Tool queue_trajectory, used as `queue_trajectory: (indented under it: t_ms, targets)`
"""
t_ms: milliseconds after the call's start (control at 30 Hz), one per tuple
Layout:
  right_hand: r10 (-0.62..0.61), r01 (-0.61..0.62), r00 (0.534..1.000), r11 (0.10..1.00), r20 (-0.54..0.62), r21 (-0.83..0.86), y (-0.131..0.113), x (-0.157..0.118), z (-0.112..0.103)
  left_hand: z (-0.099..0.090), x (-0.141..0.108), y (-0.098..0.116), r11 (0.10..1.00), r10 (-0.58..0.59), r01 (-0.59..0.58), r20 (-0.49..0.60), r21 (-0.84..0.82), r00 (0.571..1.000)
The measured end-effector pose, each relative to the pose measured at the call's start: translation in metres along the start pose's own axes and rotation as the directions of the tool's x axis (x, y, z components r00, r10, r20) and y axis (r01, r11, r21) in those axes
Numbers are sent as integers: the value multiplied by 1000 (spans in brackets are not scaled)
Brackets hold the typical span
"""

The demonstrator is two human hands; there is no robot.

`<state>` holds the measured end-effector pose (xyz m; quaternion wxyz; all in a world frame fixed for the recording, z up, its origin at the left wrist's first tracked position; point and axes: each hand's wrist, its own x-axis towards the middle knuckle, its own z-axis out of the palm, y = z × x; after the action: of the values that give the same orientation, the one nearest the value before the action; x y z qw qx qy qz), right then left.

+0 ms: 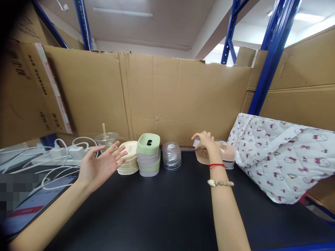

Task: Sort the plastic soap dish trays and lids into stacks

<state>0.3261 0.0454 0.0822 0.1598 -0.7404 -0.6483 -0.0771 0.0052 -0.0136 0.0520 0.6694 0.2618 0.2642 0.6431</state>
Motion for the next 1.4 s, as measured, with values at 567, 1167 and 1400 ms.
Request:
queue_trajectory:
  t_ms: [567,1167,1400]
  targets:
    - [-186,203,976,966,-116,163,-15,14,9,-30,33,-6,136,666,-449,254,883,701]
    - [-589,534,807,756,38,379,-121,-22,36,-37,42,3,732,300,-88,-204,675,932]
    - [-645,692,718,626,-259,360,-130,-29,25,-23,30,1,898,222,-148,-136,415,965]
